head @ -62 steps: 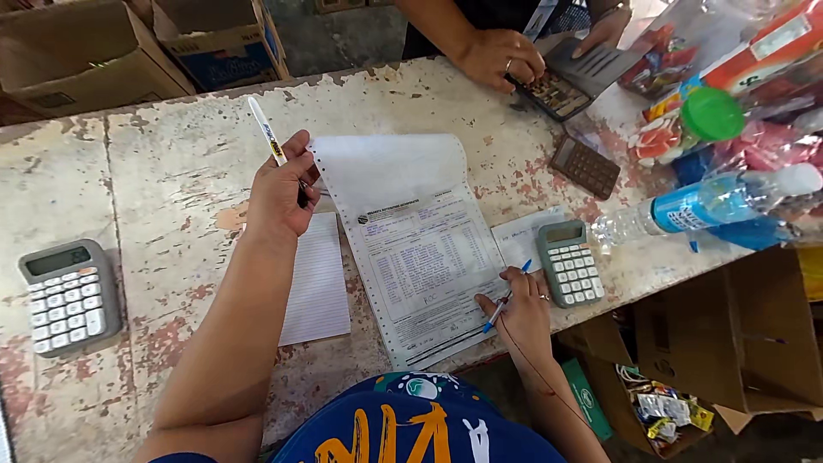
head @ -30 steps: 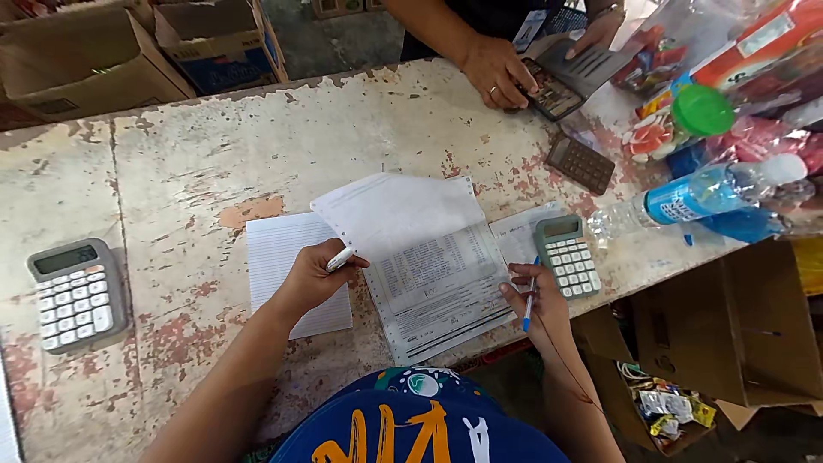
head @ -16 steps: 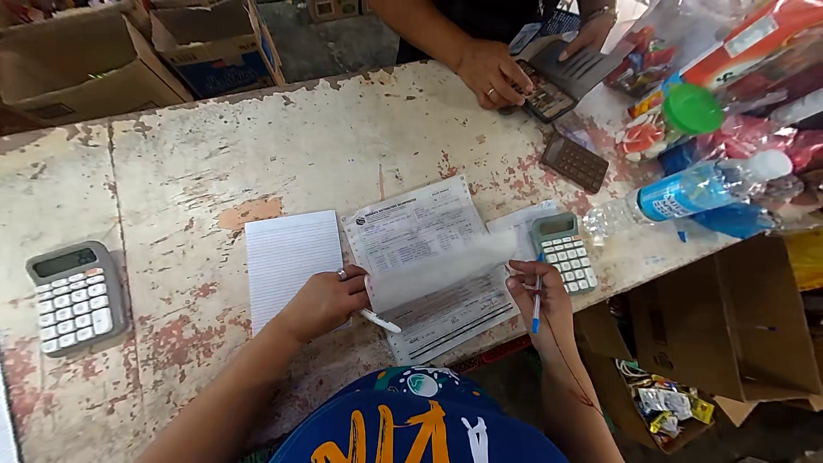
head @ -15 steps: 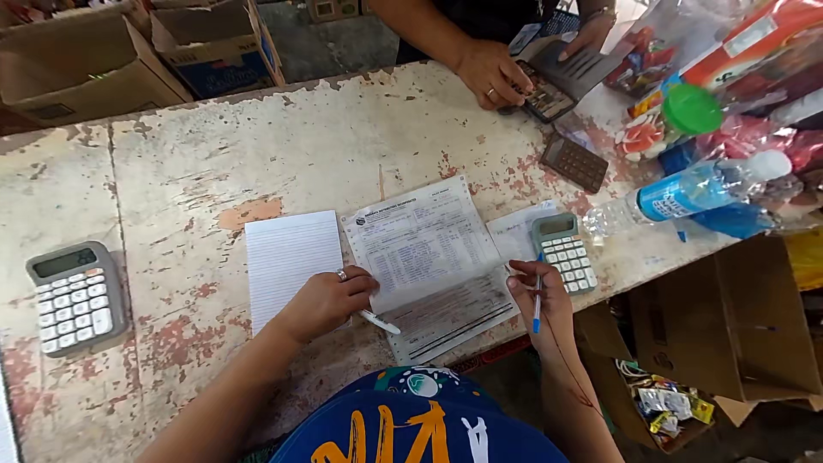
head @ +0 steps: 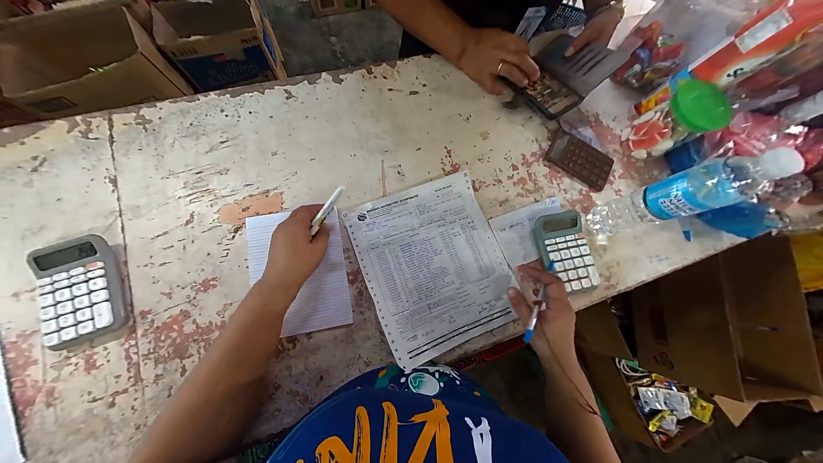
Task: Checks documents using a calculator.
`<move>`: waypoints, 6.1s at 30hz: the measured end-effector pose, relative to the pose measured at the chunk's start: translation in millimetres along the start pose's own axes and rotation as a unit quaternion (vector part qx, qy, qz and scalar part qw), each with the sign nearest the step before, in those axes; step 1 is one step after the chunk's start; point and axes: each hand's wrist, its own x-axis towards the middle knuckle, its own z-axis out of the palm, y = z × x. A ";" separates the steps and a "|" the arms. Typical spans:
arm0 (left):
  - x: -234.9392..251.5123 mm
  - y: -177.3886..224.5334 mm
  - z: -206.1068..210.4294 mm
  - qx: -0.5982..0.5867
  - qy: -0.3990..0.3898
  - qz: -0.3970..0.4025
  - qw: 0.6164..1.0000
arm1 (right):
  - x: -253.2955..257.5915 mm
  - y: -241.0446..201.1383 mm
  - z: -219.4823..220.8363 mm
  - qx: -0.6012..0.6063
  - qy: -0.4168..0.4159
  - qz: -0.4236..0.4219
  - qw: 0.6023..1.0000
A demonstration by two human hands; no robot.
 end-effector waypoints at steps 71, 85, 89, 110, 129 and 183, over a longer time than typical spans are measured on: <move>-83.4 -12.7 44.2 -0.035 0.138 0.259 0.955 | 41.1 36.9 -28.7 -0.148 0.051 0.117 0.981; -58.8 19.4 50.9 0.120 -0.009 0.271 0.955 | 14.3 27.7 14.3 -0.190 0.037 -0.029 0.981; -46.0 31.6 51.3 0.178 -0.070 0.228 0.955 | 7.4 44.4 5.1 -0.174 0.052 -0.054 0.982; -44.6 38.5 45.5 0.221 -0.163 0.208 0.939 | 5.9 50.6 10.2 -0.215 0.072 -0.072 0.971; -69.0 63.4 32.1 0.215 -0.315 0.157 0.911 | 5.9 47.8 10.9 -0.210 0.071 -0.066 0.973; -81.8 116.0 59.5 0.237 -0.390 0.139 0.879 | 4.9 49.5 12.1 -0.212 0.082 -0.063 0.972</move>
